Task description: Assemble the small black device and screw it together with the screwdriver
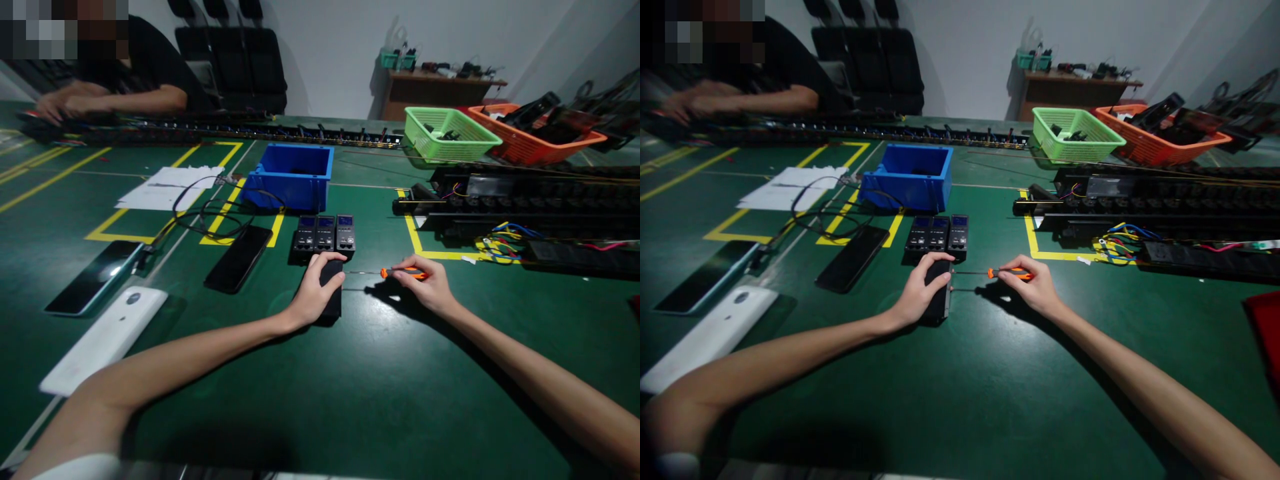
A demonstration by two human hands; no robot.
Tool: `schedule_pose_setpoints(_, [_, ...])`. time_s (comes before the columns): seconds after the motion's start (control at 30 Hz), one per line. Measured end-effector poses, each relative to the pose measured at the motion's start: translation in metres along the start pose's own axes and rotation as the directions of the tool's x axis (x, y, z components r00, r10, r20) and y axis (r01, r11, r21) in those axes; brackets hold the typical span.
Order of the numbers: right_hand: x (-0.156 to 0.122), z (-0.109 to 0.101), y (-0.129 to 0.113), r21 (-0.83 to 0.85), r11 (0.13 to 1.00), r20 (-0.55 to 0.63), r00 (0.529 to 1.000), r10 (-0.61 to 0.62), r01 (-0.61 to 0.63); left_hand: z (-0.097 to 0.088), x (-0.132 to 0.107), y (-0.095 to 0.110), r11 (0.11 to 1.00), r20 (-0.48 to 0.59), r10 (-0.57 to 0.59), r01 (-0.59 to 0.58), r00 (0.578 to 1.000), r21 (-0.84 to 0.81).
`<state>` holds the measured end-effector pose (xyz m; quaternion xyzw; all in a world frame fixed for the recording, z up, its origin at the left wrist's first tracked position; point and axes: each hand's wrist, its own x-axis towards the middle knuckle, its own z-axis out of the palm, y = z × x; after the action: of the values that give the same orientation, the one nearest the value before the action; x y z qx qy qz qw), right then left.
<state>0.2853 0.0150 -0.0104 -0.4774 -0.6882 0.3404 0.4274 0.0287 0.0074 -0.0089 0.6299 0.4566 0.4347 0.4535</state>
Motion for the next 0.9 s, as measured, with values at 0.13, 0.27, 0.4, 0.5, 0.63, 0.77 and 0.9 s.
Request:
schedule_pose_setpoints(0.13, [0.0001,0.0015,0.0015,-0.013,0.978,-0.03,0.977,-0.209,0.209,0.0,0.0012,0.0018,0.997,0.016,-0.029,0.03,0.999,-0.069])
schedule_pose_setpoints(0.27, [0.0011,0.0019,0.0017,0.001,0.968,-0.043,0.968,-0.249,0.249,-0.0005,0.0013,0.004,0.996,0.028,-0.036,0.038,0.999,-0.079])
schedule_pose_setpoints(0.4, [0.0011,0.0012,0.0051,0.187,0.98,-0.031,0.997,-0.067,0.072,-0.0005,-0.0011,0.0053,0.999,0.015,0.03,-0.03,0.999,0.028])
schedule_pose_setpoints(0.5, [0.001,0.0025,0.0075,0.385,0.92,-0.011,0.996,0.085,-0.074,-0.0004,-0.0025,0.0049,0.991,0.013,0.086,-0.087,0.996,0.099])
schedule_pose_setpoints(0.63, [0.0005,0.0043,0.0048,0.321,0.934,0.03,0.987,0.156,-0.157,-0.0011,-0.0016,0.0036,0.993,0.004,0.063,-0.063,0.998,0.095])
schedule_pose_setpoints(0.77, [0.0007,0.0021,0.0017,0.178,0.967,0.023,0.983,0.18,-0.181,-0.0017,-0.0004,0.0037,0.994,-0.001,0.048,-0.048,0.999,0.1])
schedule_pose_setpoints(0.9, [0.0033,-0.0025,0.0058,0.114,0.991,0.005,0.997,0.073,-0.073,-0.0016,0.0,0.0035,0.994,-0.008,0.054,-0.053,0.999,0.093])
